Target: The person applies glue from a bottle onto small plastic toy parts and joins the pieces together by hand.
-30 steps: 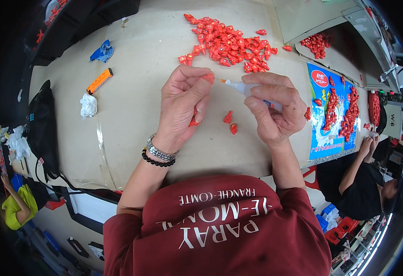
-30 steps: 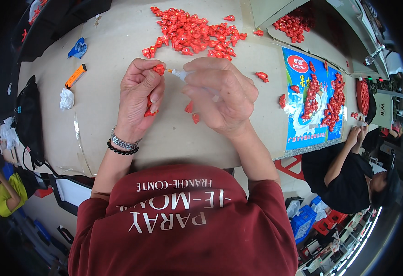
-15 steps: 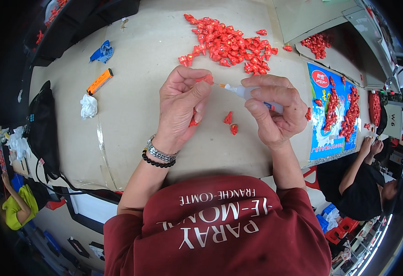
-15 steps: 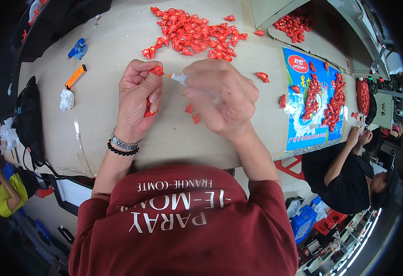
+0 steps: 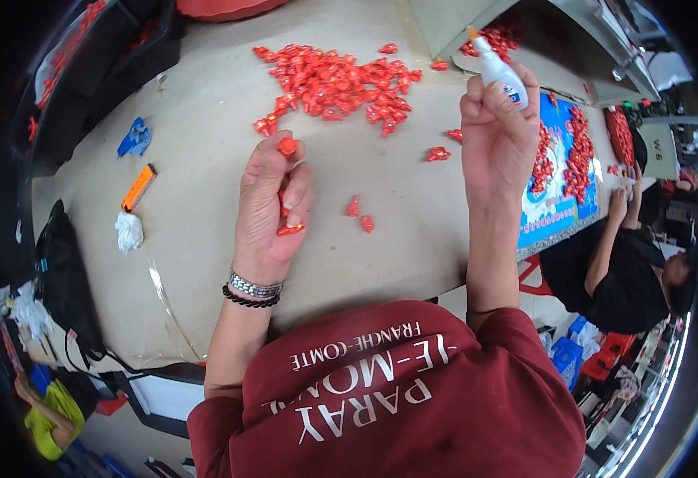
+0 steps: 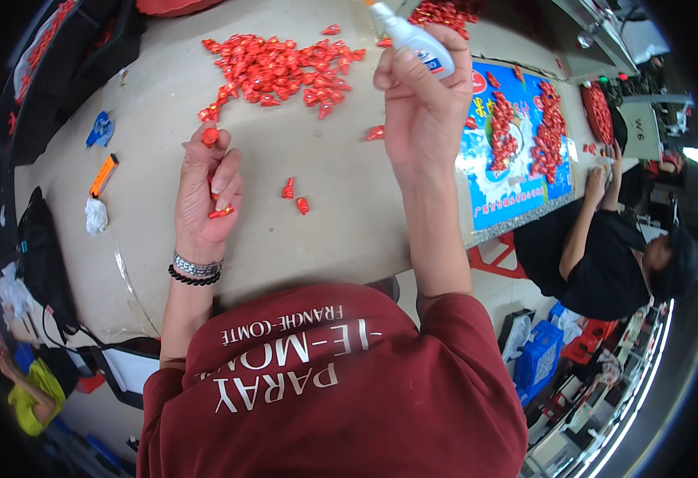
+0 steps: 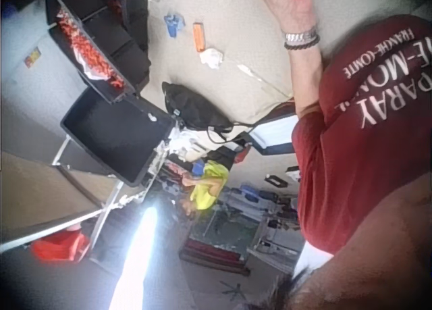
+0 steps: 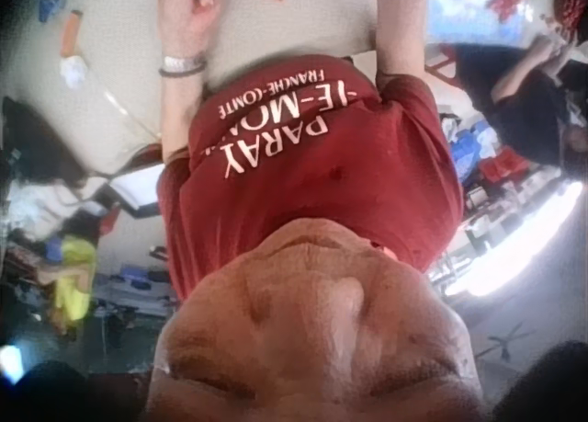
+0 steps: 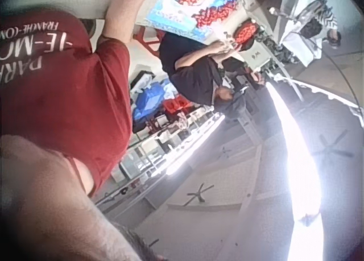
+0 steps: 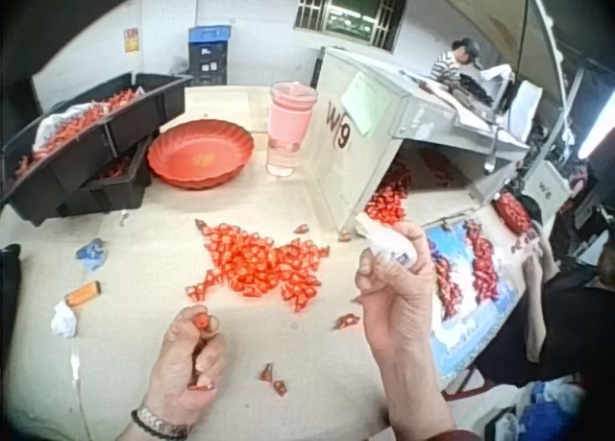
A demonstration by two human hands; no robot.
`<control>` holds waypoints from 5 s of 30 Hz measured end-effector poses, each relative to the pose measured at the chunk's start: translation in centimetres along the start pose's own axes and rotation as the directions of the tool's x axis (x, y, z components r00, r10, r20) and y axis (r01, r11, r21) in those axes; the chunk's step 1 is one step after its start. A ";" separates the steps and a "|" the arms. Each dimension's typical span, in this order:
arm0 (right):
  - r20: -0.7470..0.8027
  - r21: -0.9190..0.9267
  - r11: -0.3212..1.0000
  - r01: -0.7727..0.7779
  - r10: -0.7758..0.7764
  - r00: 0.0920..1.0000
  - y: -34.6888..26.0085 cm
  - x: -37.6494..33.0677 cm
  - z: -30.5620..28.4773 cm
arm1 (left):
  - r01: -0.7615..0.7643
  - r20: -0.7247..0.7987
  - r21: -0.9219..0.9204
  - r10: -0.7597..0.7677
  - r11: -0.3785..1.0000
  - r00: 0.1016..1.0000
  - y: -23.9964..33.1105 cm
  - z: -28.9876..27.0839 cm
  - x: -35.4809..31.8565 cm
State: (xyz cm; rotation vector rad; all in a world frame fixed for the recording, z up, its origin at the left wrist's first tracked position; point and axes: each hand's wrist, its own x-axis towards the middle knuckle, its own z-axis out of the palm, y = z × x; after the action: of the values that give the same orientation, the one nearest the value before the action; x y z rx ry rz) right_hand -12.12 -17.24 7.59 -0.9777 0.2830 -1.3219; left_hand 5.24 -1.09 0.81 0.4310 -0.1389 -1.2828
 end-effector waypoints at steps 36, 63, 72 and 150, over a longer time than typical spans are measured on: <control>0.236 -0.825 0.565 -0.021 0.378 0.895 2.7 -7.5 -1.9 | 0.066 -0.080 -0.151 -0.079 0.986 0.994 0.3 -0.4 0.0; 0.349 -0.878 0.454 0.152 0.389 0.853 3.1 -6.3 0.7 | 0.012 -0.086 -0.202 -0.030 0.979 0.996 1.7 0.4 0.3; 0.161 -0.434 0.728 -0.530 0.642 0.750 4.4 -5.2 0.6 | 0.032 -0.087 -0.193 -0.050 0.981 0.995 1.3 0.7 0.2; 0.286 -0.950 0.244 0.195 0.431 0.856 2.0 -11.8 0.0 | 0.073 -0.142 -0.164 -0.097 0.984 0.985 0.9 0.4 0.5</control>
State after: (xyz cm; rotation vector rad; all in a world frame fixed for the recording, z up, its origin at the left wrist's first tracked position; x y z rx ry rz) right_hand -14.02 -6.79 2.15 -2.3027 0.8261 -0.5176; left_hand 6.09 -1.49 1.41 0.3980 0.1089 -1.3298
